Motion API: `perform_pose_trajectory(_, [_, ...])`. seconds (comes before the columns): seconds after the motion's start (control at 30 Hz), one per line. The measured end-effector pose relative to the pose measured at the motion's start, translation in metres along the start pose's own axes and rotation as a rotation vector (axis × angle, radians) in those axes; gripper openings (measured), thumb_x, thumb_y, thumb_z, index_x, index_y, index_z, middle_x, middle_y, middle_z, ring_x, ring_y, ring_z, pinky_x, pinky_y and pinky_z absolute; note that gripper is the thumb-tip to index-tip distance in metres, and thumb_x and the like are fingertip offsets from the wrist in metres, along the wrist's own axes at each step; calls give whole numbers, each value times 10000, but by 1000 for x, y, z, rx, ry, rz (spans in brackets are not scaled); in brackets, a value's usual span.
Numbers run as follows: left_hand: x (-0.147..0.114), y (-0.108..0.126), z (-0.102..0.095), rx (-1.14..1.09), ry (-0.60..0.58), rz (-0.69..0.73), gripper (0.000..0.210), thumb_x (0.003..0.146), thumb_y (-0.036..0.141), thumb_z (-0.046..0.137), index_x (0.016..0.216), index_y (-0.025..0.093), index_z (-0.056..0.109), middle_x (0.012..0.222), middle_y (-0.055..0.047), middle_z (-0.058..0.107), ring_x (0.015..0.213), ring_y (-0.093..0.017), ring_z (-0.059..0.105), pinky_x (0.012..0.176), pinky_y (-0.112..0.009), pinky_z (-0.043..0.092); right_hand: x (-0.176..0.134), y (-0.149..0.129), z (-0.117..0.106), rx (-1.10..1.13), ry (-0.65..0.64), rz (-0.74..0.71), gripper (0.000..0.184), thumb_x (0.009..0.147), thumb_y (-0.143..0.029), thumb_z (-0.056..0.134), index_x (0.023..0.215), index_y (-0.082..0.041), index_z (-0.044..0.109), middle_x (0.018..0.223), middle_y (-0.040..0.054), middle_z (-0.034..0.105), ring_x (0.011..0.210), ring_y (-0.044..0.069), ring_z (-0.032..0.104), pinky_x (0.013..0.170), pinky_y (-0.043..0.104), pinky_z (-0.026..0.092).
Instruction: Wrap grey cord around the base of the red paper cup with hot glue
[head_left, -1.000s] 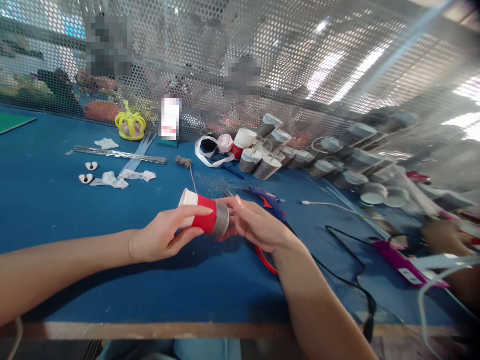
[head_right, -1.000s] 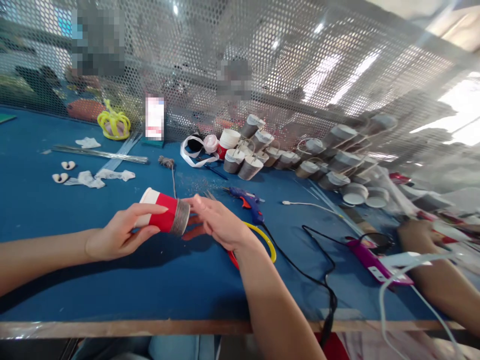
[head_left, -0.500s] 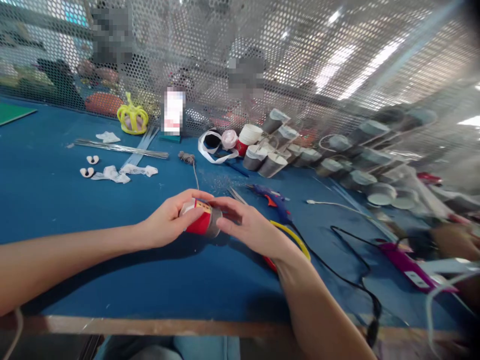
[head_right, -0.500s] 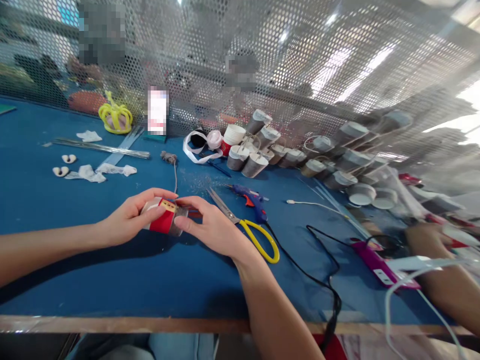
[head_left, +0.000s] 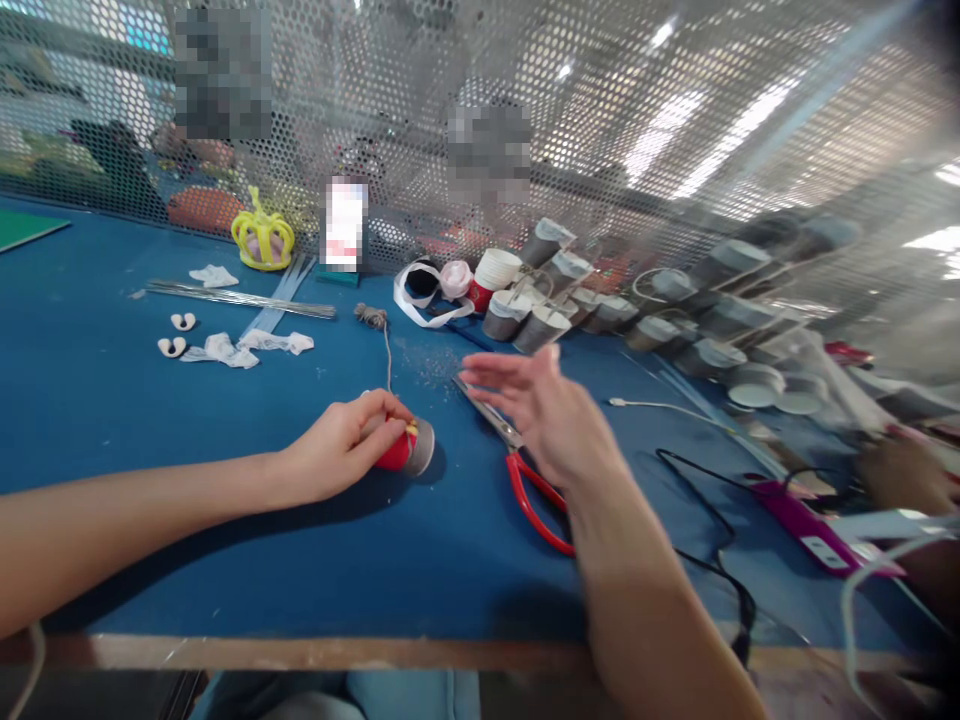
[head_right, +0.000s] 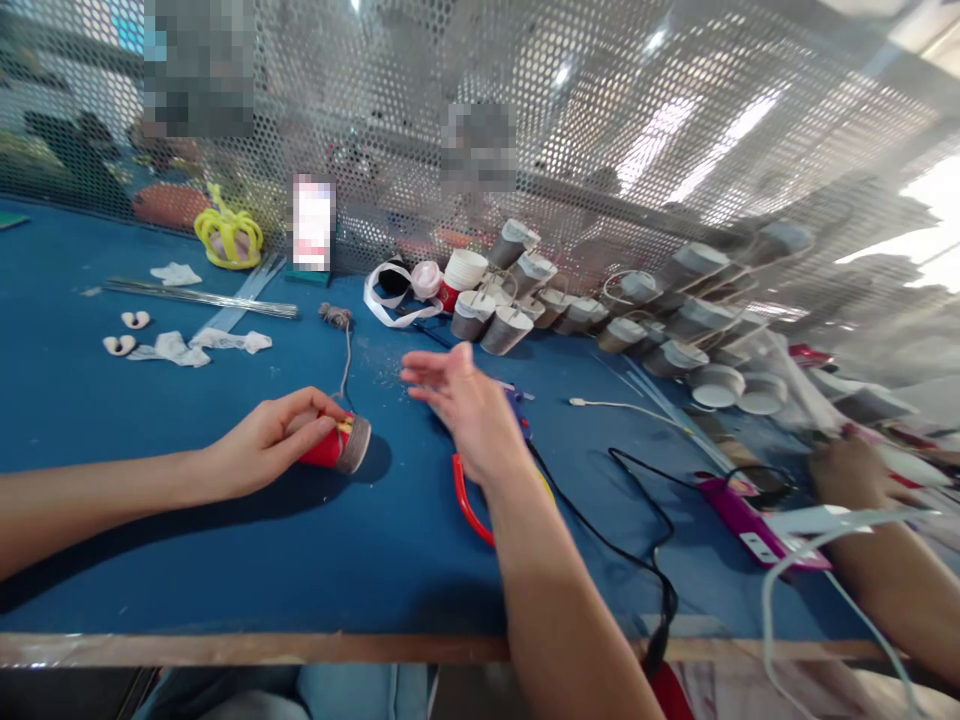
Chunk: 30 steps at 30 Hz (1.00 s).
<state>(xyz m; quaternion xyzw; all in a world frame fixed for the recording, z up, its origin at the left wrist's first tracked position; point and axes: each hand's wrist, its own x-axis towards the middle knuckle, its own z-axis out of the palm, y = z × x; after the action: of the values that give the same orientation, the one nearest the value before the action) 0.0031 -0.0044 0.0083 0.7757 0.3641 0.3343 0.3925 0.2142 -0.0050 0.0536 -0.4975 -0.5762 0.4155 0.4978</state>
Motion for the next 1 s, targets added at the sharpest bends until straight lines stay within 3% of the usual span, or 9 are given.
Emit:
perform_pose_trajectory(0.13, [1,0,-1,24,6,-75,235,872,365,410,906,172,540,723,-10,662,622,-140,567,590,-254,431,11,-19,-44,-164,394,-91,468,854,-589,370,804,-190,610,896,83,682,816,192,664,763,360,534])
perform_pose_trajectory(0.23, [2,-1,-1,27,40,-103,240,861,396,446,891,183,552,801,-20,683,685,-153,591,619,-262,442,18,-12,-73,-626,514,101,344,898,-433,386,831,-171,598,883,73,666,859,206,645,781,351,512])
perform_pose_trajectory(0.33, [2,-2,-2,35,62,-102,231,860,398,464,883,190,563,853,-21,690,713,-156,602,650,-270,449,25,9,-90,-788,436,329,178,810,-310,601,807,-135,635,896,80,656,900,248,615,804,386,491])
perform_pose_trajectory(0.43, [1,-3,-2,40,64,-104,221,861,388,468,878,189,562,896,-30,691,736,-164,609,653,-274,455,33,31,-93,-839,341,480,261,868,-316,546,1088,-180,580,1131,71,585,957,199,585,804,389,497])
perform_pose_trajectory(0.53, [1,-4,-2,29,55,-97,217,875,372,438,882,187,552,971,-45,682,805,-179,615,659,-274,459,37,44,-91,-831,324,533,299,884,-324,521,1154,-197,543,1192,80,550,989,198,572,819,400,493])
perform_pose_trajectory(0.63, [1,-5,-2,27,62,-91,211,891,348,403,902,186,537,992,-48,676,779,-168,612,640,-265,459,33,42,-87,-759,348,513,282,871,-305,544,1114,-162,556,1108,77,588,910,183,597,765,376,512])
perform_pose_trajectory(0.77, [0,-3,-2,60,72,-53,187,896,320,402,931,186,528,887,-27,688,711,-145,608,629,-249,455,18,18,-76,-551,323,402,144,764,-150,611,898,-143,558,778,19,643,606,101,599,612,240,514])
perform_pose_trajectory(0.9, [1,-1,-3,108,69,4,170,893,295,397,930,179,515,789,-15,680,664,-136,603,621,-245,449,-1,-8,-56,-392,169,360,151,668,-270,675,700,-165,572,592,-2,628,467,99,563,465,212,472])
perform_pose_trajectory(1.0, [2,-2,-4,112,79,-3,167,893,295,392,921,174,503,749,-14,669,644,-137,599,601,-245,443,-17,-15,-38,-351,-16,257,217,668,-360,672,744,-162,627,502,-23,595,389,86,504,377,198,403])
